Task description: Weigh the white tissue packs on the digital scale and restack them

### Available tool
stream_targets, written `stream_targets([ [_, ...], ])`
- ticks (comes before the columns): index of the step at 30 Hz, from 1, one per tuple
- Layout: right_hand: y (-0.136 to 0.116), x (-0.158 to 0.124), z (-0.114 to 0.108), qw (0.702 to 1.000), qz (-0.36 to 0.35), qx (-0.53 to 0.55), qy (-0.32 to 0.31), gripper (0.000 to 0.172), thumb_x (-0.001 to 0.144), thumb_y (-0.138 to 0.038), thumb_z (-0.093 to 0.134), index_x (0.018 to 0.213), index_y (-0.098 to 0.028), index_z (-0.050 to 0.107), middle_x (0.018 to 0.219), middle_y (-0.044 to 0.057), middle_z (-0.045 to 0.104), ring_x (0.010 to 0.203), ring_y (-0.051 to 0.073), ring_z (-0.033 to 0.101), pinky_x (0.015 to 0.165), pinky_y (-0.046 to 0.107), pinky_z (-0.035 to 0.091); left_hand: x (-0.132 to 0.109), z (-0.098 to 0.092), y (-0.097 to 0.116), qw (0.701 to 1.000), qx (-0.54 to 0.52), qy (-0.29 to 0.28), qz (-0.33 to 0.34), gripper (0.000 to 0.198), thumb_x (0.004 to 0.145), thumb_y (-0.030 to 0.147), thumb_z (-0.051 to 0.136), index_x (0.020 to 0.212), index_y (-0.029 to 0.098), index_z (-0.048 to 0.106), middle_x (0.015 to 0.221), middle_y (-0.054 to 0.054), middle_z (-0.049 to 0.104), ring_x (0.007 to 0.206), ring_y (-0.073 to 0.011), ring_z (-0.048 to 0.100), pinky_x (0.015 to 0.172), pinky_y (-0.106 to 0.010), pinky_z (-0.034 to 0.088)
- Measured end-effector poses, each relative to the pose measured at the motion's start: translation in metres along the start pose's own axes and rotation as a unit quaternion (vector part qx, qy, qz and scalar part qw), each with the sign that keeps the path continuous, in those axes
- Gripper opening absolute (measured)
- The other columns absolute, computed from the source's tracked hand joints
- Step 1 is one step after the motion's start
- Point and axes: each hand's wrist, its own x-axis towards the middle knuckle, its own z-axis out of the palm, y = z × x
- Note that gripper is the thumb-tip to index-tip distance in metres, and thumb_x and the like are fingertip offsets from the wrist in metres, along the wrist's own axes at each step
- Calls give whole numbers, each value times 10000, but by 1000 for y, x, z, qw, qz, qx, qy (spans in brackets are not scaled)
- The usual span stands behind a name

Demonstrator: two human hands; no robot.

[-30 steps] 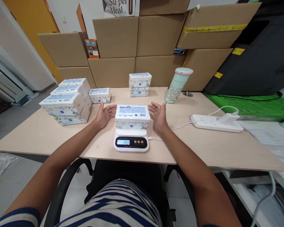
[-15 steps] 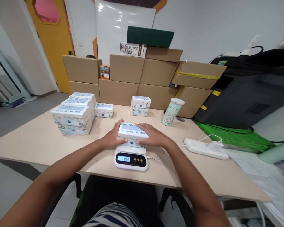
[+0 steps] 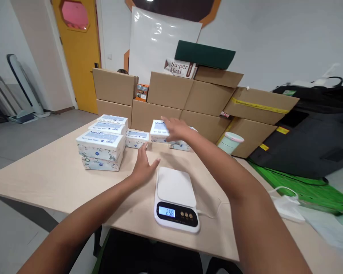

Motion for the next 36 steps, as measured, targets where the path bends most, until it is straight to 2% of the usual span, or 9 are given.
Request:
stream_targets([
  [4,-25,89,25,994,-18,107,-24,1526,466,-420,1108,1771,-232,340,1806,249,395,1655,521,394,1361,689,309,-4,3,-23,998,56,-33,-9,871,977,464,661,1736,219,312,1848,-258,251,1762,-461,187,1401,-713,208],
  [8,-49,134,65,991,-44,81,-94,1568,516,-447,1081,1802,-253,206,1842,269,320,1677,503,376,1348,693,334,-8,6,-35,994,89,-34,-54,856,944,418,694,1713,209,383,1839,-275,269,1729,-503,266,1366,-730,287],
  [11,-58,142,80,988,-30,65,-135,1603,537,-442,1074,1819,-238,134,1851,275,299,1690,490,359,1357,646,345,-11,5,-28,988,129,-31,-84,822,981,382,631,1715,137,353,1848,-279,253,1732,-476,278,1372,-694,315],
  [14,-62,141,84,988,-17,52,-145,1596,580,-477,1056,1826,-180,104,1838,290,318,1693,486,357,1374,608,327,-13,2,-18,982,149,-55,-102,820,997,375,613,1715,91,339,1855,-281,236,1738,-455,277,1387,-637,325],
  [19,-66,141,83,990,-22,1,-143,1373,733,-532,953,1822,-243,168,1822,231,394,1684,499,370,1389,751,134,-13,-2,-12,981,140,-61,-122,815,1002,382,618,1708,81,344,1853,-289,223,1747,-432,262,1405,-619,307],
  [21,-68,142,82,989,-28,-18,-145,1317,760,-550,927,1817,-266,193,1830,214,388,1689,499,358,1377,779,108,-13,-4,-12,980,132,-58,-135,810,1005,380,615,1710,94,337,1857,-280,217,1754,-424,247,1408,-620,301],
  [26,-68,131,82,987,-26,-81,-134,1236,807,-695,841,1809,-286,246,1862,200,322,1755,489,171,1353,817,45,-14,-5,-14,982,120,-53,-138,784,1004,378,624,1694,119,356,1853,-271,216,1755,-429,241,1417,-616,288],
  [30,-33,100,78,985,-9,-129,-111,1313,792,-761,802,1830,-257,175,1887,205,251,1771,498,16,1338,832,-36,-14,-5,-22,985,116,-45,-117,735,1003,387,640,1652,137,404,1830,-271,264,1734,-440,294,1408,-628,315],
  [36,91,50,50,972,114,-164,-121,1435,685,-665,931,1832,-277,160,1883,203,272,1763,522,31,1359,811,48,-12,-6,-32,988,108,-43,-98,705,1004,399,649,1620,136,430,1812,-278,270,1688,-431,387,1398,-623,347],
])
